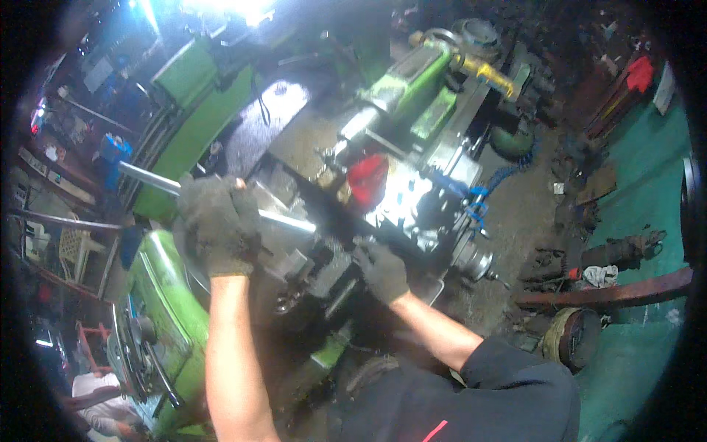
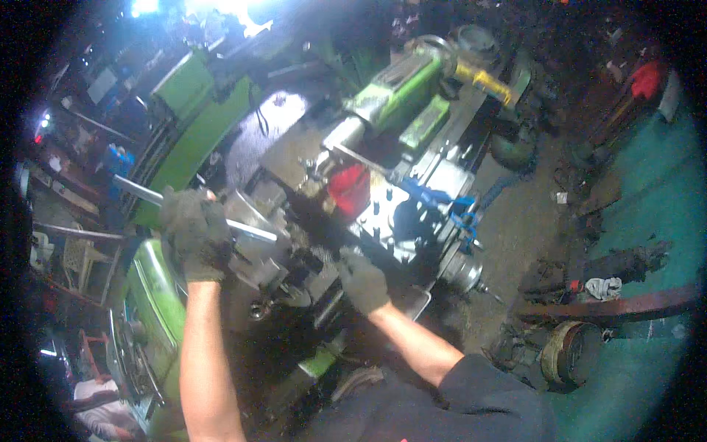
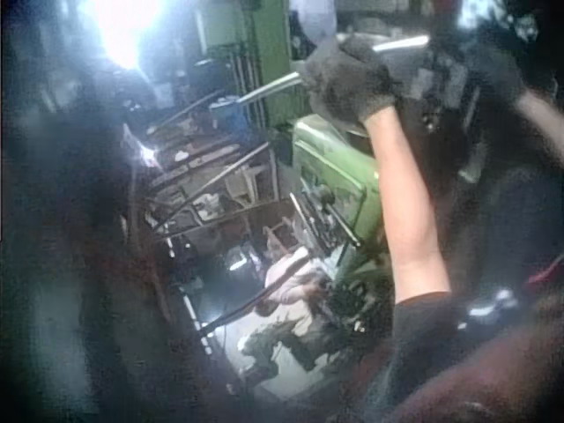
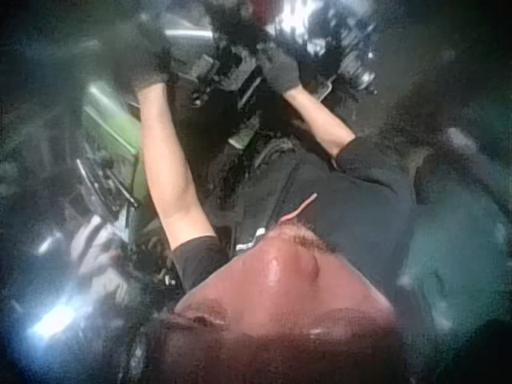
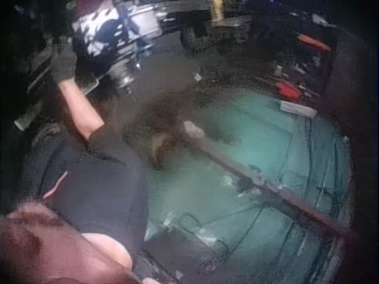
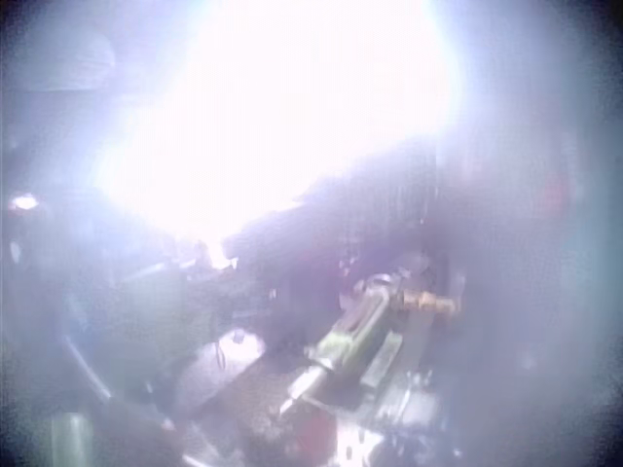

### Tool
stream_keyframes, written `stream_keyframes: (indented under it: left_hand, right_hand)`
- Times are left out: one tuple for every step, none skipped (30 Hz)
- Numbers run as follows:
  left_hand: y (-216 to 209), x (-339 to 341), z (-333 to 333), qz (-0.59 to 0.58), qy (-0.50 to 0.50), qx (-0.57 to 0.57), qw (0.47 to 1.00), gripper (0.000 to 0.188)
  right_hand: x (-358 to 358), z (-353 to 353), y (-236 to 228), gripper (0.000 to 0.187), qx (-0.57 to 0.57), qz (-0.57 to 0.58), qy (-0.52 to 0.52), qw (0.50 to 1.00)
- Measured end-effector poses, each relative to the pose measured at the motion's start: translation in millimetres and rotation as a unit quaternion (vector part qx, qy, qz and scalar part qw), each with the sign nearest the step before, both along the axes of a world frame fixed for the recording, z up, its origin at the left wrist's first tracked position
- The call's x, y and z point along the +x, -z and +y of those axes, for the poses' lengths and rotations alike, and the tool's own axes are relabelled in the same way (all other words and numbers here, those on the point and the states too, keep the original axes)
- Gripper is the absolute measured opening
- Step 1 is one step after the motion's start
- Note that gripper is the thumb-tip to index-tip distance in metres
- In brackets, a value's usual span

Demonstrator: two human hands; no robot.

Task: The person operates a green metal lathe, using a wrench to tighten the chuck and adjusting the tool post. They also use a compressed air nozzle to clean metal shavings from the machine.

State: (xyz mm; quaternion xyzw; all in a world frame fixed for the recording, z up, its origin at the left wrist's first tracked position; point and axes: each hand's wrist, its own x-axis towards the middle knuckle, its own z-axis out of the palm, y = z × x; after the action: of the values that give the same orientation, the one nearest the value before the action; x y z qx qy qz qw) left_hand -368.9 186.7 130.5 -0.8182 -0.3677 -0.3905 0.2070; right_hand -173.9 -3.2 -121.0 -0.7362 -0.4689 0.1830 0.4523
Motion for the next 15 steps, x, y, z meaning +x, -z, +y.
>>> stream_keyframes:
  left_hand:
    - [-3.9,8.9,-6.3,-0.008,-0.009,-0.037,0.999,0.025]
    - [-8.9,7.2,-15.3,-0.014,-0.033,-0.072,0.997,0.029]
    - [-1.9,-3.4,-15.1,-0.031,-0.037,-0.079,0.996,0.029]
    - [15.0,-13.3,-4.6,-0.051,-0.033,-0.088,0.994,0.03]
    - [26.6,-17.5,3.2,-0.075,-0.023,-0.098,0.992,0.03]
    - [18.5,0.6,2.6,-0.044,-0.03,-0.061,0.997,0.029]
    - [7.2,17.6,0.4,-0.015,-0.048,-0.02,0.999,0.028]
    - [-8.9,20.7,-9.0,0.004,-0.036,-0.097,0.995,0.028]
    - [-12.1,25.1,-11.2,0.0,-0.035,-0.102,0.994,0.028]
    - [-12.0,30.7,-10.8,-0.006,-0.031,-0.111,0.993,0.027]
    - [-11.6,29.9,-11.9,-0.01,-0.034,-0.119,0.992,0.027]
    - [-9.0,22.2,-13.3,-0.025,-0.033,-0.125,0.991,0.026]
    - [-4.0,13.8,-11.5,-0.04,-0.03,-0.132,0.99,0.025]
    - [0.8,9.9,-8.2,-0.056,-0.024,-0.139,0.988,0.024]
    - [4.1,12.7,-4.7,-0.07,-0.019,-0.15,0.986,0.023]
  right_hand:
    - [2.6,-5.2,-12.0,0.037,0.03,-0.052,-0.004,0.998]
    - [2.1,-9.0,-9.0,0.037,0.028,-0.108,-0.038,0.993]
    - [-1.5,-6.5,-0.4,0.042,0.004,-0.036,-0.069,0.997]
    - [6.9,2.9,37.2,0.051,-0.104,0.102,-0.151,0.978]
    - [10.7,-2.6,33.1,0.05,-0.136,0.066,-0.159,0.976]
    - [24.1,-11.0,22.8,0.049,-0.161,0.03,-0.15,0.975]
    - [34.1,-19.0,12.5,0.048,-0.183,-0.005,-0.146,0.972]
    - [35.3,-29.0,-45.3,0.044,-0.203,-0.035,-0.182,0.961]
    - [37.2,-45.1,-83.5,0.042,-0.145,-0.033,-0.176,0.973]
    - [43.1,-61.2,-113.8,0.041,-0.09,-0.034,-0.168,0.981]
    - [47.5,-74.3,-141.4,0.039,-0.033,-0.034,-0.168,0.985]
    - [55.5,-83.0,-174.0,0.036,0.035,-0.035,-0.163,0.985]
    - [70.7,-87.2,-202.5,0.034,0.101,-0.036,-0.157,0.982]
    - [91.8,-92.1,-219.3,0.03,0.177,0.024,-0.155,0.972]
    - [124.1,-90.5,-245.8,0.027,0.188,-0.055,-0.161,0.967]
